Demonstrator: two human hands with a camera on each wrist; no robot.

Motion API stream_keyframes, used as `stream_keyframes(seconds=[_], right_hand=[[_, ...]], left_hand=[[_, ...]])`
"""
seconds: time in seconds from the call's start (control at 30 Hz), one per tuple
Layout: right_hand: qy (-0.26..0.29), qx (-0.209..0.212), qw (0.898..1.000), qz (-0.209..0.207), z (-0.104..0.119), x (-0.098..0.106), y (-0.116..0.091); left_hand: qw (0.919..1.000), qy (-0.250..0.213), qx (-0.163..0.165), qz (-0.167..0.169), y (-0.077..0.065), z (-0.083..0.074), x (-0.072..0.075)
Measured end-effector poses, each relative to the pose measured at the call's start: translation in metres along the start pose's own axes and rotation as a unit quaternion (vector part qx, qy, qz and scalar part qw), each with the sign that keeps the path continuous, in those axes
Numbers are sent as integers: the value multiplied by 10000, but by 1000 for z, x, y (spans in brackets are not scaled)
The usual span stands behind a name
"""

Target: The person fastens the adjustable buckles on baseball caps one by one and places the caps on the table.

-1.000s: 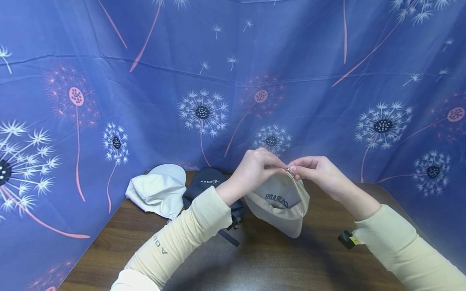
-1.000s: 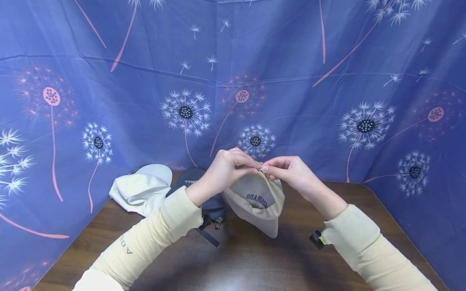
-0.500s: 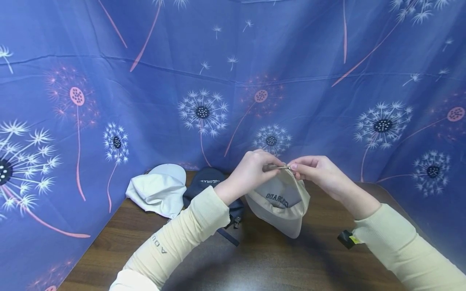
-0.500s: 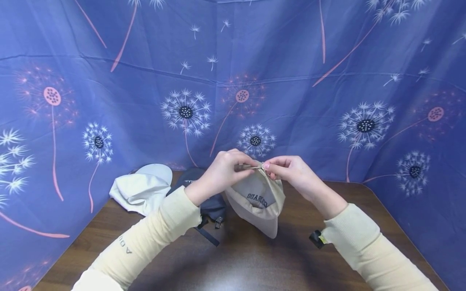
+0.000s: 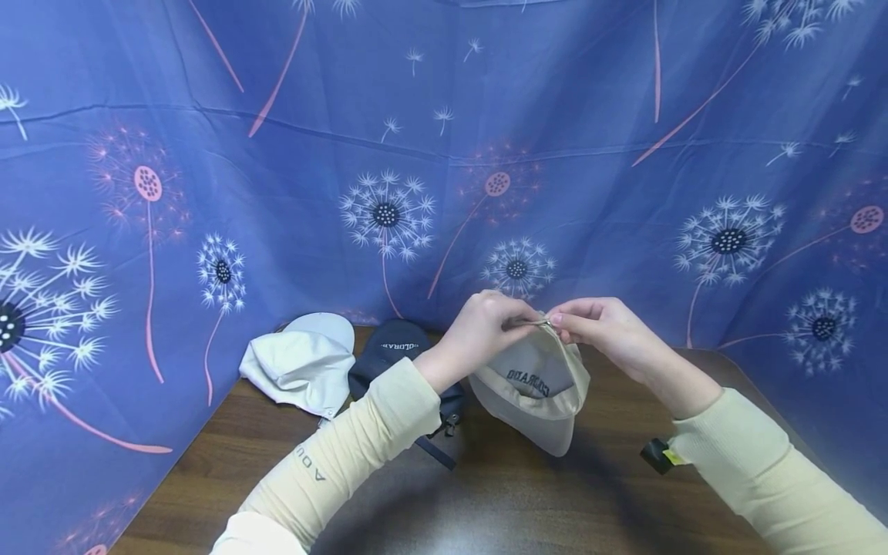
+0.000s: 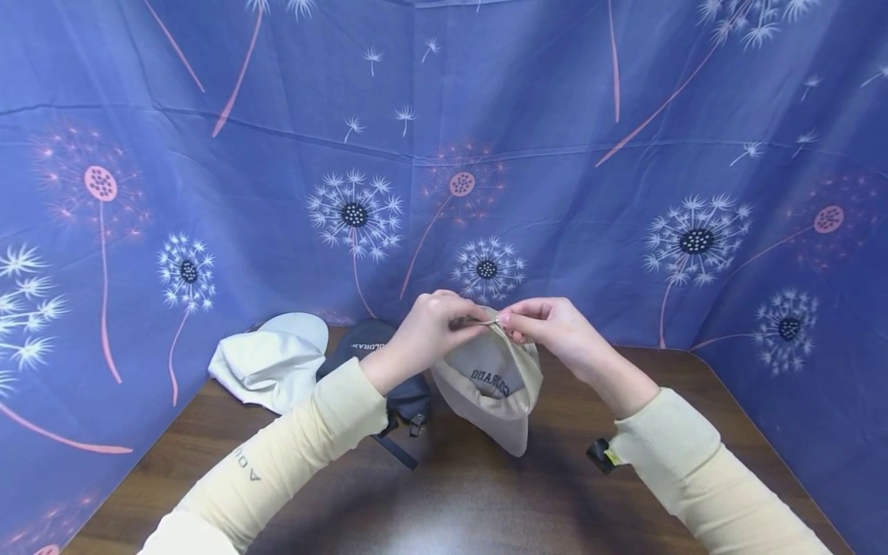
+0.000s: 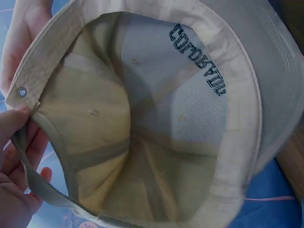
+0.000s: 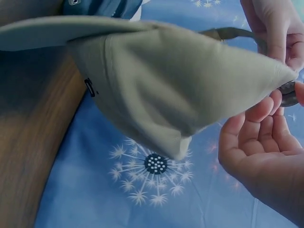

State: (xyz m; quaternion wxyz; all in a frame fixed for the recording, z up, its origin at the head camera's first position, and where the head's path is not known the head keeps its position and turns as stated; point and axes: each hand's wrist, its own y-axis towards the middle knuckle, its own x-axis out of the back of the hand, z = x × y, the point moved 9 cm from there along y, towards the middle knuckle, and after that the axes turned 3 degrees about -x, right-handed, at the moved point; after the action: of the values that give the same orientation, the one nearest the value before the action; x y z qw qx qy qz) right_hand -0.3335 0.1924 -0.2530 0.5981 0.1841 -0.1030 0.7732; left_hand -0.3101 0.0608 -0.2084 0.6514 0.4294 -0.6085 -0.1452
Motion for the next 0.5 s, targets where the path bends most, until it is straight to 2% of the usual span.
stream_keyframes(seconds=[0.3, 0.5], right_hand=[[-416, 103, 9989, -182, 10, 3, -3], [-421, 300, 9987, 19, 21, -1, -5]], left_hand=[[9988, 356, 57, -332, 3, -15, 12], [9970, 705, 294, -83, 10, -27, 23]])
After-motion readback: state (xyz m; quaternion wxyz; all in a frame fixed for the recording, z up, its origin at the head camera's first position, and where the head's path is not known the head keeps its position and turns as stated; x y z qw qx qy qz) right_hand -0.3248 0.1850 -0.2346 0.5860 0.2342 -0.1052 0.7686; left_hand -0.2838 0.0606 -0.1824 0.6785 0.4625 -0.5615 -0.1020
